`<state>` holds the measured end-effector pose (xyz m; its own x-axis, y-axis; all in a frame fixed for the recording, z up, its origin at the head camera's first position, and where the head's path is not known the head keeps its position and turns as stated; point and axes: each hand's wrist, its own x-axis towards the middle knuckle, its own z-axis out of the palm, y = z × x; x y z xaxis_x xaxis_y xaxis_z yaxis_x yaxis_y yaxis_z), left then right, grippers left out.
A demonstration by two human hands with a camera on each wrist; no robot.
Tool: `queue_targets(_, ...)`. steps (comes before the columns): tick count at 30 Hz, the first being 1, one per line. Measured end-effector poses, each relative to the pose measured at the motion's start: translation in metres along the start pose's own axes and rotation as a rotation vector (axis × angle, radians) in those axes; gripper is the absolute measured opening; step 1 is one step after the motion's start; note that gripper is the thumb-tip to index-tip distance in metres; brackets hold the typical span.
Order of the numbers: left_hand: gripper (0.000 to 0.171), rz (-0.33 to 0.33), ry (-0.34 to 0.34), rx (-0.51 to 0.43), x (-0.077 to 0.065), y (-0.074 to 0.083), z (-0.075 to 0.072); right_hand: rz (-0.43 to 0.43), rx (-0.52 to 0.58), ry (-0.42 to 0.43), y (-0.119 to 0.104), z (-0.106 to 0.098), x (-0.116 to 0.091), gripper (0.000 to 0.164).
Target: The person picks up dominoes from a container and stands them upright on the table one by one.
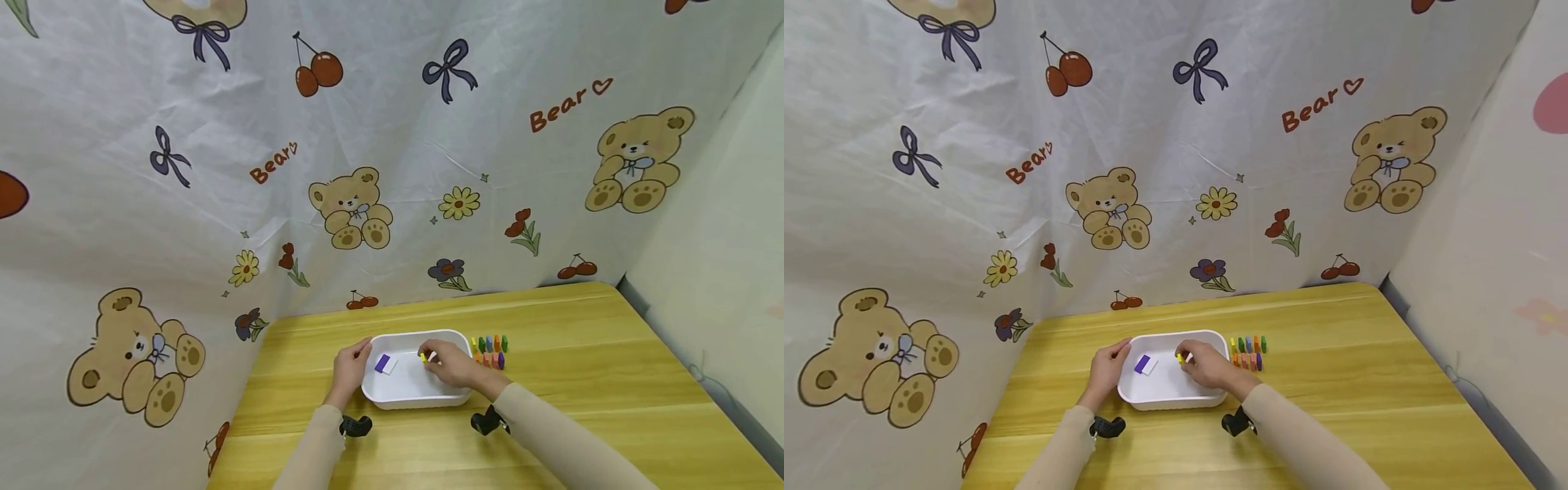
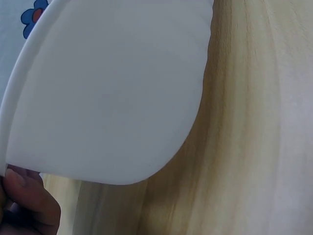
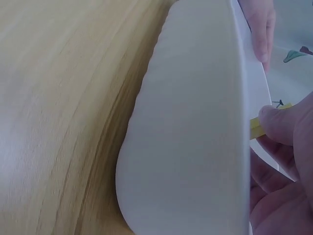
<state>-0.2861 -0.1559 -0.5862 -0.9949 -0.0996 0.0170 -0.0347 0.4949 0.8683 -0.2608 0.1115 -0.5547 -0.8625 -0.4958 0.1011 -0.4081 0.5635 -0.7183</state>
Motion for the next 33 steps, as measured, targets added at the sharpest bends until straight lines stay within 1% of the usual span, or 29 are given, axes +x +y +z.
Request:
queue_targets(5,0.032,-0.001,-0.004,-0.001,0.002,-0.002,0.0,-0.015,0.039,0.019,0.002,-0.008,-0.004,0.017)
queue_targets(8,0.033,-0.008,-0.004,-0.002,0.001,-0.001,0.0,0.012,0.056,0.031,0.004,-0.012,-0.007,0.018)
queue_targets(12,0.034,-0.013,-0.008,-0.006,0.001,0.002,0.0,0.085,0.093,0.034,0.003,-0.019,-0.012,0.02)
queue_targets(15,0.034,-0.012,-0.01,-0.011,0.002,0.002,-0.001,0.119,0.133,0.026,0.001,-0.024,-0.017,0.019)
queue_targets(21,0.034,-0.004,-0.016,-0.009,0.001,0.0,-0.001,0.148,0.158,0.031,0.001,-0.031,-0.027,0.019)
queue_targets(25,0.035,-0.004,-0.016,-0.011,0.002,0.0,-0.001,0.161,0.194,0.033,0.004,-0.036,-0.032,0.019)
queue_targets(30,0.033,0.001,-0.008,-0.009,0.002,0.0,-0.001,0.198,0.245,0.066,0.009,-0.043,-0.037,0.019)
queue_targets(33,0.031,0.004,-0.004,-0.003,0.002,0.001,-0.001,0.201,0.236,0.086,0.011,-0.047,-0.041,0.019)
